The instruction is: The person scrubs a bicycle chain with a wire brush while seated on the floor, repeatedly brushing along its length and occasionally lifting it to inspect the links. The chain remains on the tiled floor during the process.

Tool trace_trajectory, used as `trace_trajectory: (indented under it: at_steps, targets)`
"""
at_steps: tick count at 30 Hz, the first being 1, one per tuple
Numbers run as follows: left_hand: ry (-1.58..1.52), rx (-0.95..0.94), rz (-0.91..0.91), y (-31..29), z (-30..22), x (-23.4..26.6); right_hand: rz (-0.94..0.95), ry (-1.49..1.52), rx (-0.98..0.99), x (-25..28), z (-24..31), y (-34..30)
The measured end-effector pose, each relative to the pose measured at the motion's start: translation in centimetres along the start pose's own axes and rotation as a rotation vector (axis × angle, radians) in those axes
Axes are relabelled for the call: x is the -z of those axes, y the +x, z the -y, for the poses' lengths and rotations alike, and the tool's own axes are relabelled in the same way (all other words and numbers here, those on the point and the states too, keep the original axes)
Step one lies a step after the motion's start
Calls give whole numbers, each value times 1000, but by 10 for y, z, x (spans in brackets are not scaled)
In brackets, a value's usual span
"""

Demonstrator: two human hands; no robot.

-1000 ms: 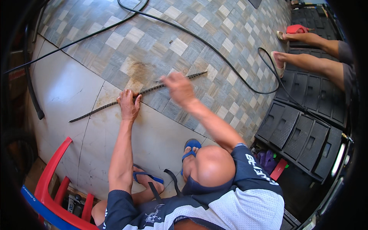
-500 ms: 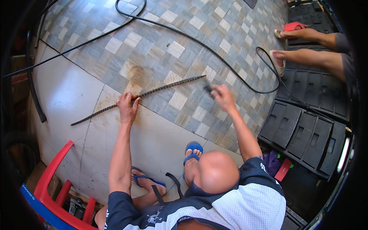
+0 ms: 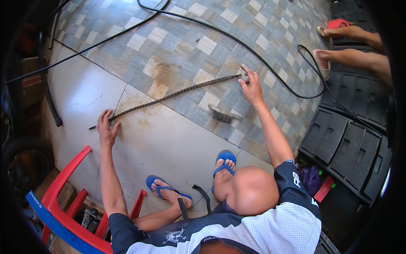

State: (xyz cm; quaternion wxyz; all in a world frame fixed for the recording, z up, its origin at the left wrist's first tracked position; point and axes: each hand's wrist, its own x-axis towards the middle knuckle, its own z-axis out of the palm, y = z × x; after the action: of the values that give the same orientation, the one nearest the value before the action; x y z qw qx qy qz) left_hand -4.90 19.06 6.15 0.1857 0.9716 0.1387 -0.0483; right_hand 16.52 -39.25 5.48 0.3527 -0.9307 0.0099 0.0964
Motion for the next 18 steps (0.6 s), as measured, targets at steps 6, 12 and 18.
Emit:
trace_trajectory:
  at_steps: [6, 12, 18]
  targets:
    - [-35, 125, -78, -23, 83, 1, 99, -121, 109, -9, -13, 25]
    - [121, -76, -163, -19, 99, 7, 278, 171, 4, 5, -12, 40]
    - [-623, 275, 33, 16, 104, 29, 363, 488, -217, 21, -2, 50]
